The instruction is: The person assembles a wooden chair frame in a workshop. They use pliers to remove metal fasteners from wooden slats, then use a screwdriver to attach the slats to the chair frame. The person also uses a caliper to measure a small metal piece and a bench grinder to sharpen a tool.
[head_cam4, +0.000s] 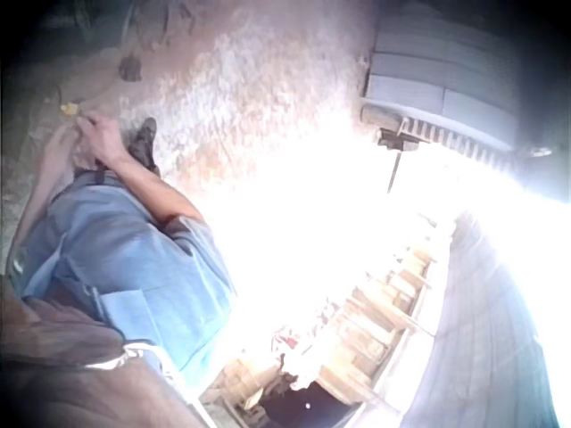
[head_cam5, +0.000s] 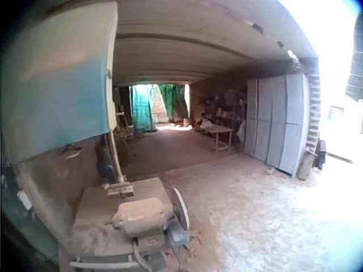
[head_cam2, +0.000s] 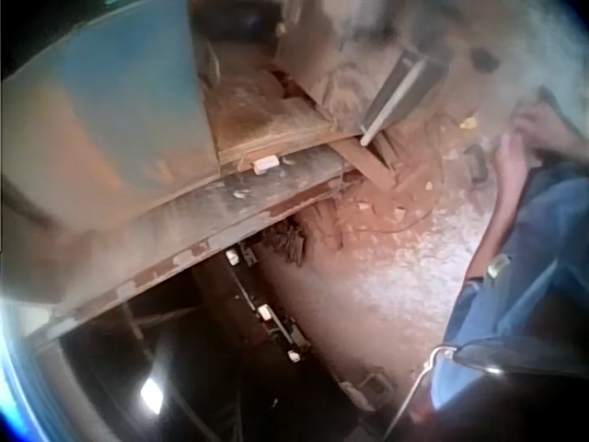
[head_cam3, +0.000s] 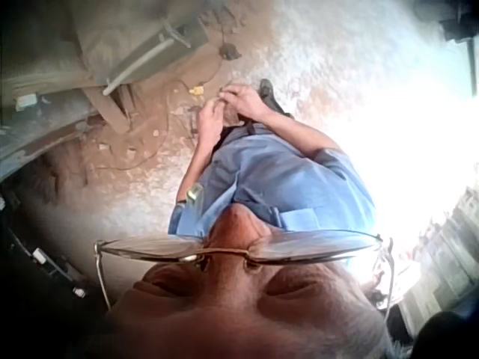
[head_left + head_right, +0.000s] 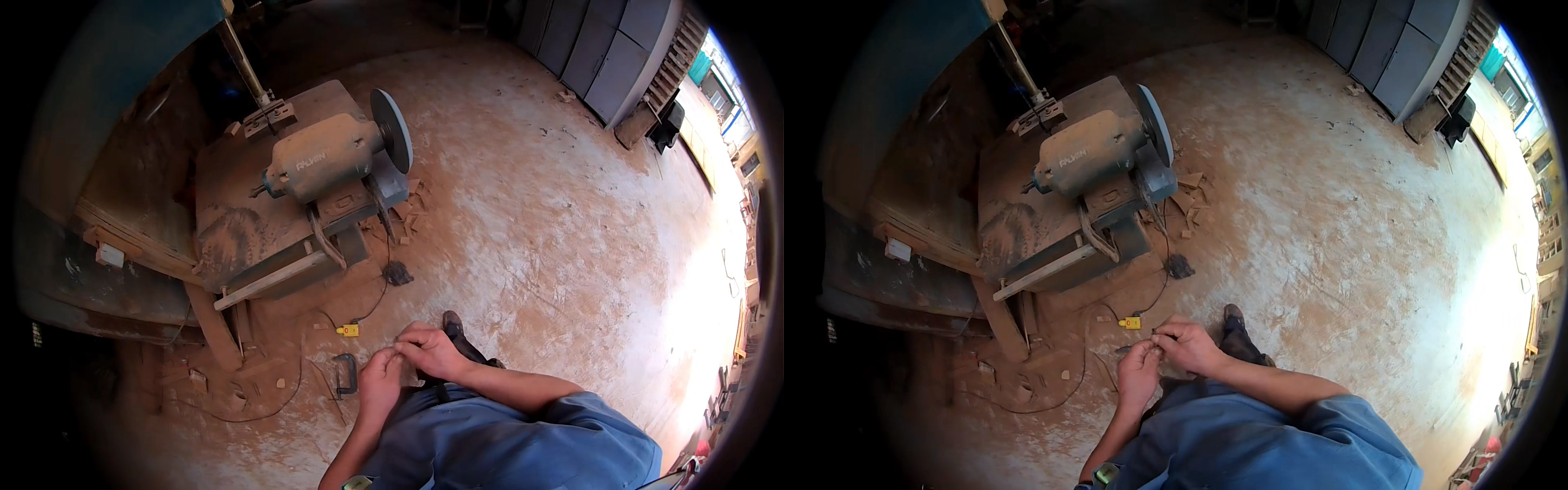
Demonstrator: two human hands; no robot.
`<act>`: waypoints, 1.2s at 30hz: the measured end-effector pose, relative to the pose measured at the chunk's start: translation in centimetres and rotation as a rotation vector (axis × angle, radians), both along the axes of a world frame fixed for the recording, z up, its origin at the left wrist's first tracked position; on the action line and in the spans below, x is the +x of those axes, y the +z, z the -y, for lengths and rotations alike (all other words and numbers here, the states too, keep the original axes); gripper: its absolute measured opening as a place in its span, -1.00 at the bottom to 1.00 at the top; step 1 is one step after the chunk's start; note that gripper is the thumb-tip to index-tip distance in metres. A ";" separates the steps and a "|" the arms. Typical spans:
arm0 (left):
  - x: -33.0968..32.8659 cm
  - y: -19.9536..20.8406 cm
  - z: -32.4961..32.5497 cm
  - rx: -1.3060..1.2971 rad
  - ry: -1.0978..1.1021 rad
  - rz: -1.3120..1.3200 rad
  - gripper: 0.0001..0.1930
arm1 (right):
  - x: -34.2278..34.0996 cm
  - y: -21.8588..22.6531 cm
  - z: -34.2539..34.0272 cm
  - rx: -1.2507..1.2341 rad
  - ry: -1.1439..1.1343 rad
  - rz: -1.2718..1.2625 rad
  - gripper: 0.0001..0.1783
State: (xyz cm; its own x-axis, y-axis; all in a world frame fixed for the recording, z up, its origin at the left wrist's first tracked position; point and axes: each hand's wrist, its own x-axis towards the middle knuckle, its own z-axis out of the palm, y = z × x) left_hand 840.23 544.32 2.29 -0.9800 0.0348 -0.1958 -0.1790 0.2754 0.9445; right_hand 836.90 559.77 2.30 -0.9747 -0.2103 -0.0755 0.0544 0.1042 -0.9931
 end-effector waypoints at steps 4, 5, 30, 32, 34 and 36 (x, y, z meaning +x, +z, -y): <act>-3.7 0.3 -5.3 0.063 0.039 0.086 -0.85 | -4.4 0.4 -5.3 0.033 0.024 -0.061 -0.90; -4.5 0.3 -6.5 0.090 0.049 0.104 -0.84 | -5.1 0.5 -6.4 0.043 0.024 -0.064 -0.90; -16.0 1.6 -21.2 0.182 0.220 0.124 -0.84 | -17.4 1.7 -19.4 -0.109 0.107 0.153 -0.87; -17.7 2.2 -23.2 0.248 0.284 0.120 -0.82 | -20.0 2.2 -20.8 -0.131 0.145 0.119 -0.87; -19.0 3.4 -24.7 0.244 0.356 0.085 -0.81 | -22.1 2.1 -21.7 -0.212 0.190 0.168 -0.86; -19.9 3.9 -25.5 0.245 0.424 0.022 -0.80 | -23.3 3.3 -21.8 -0.195 0.222 0.109 -0.86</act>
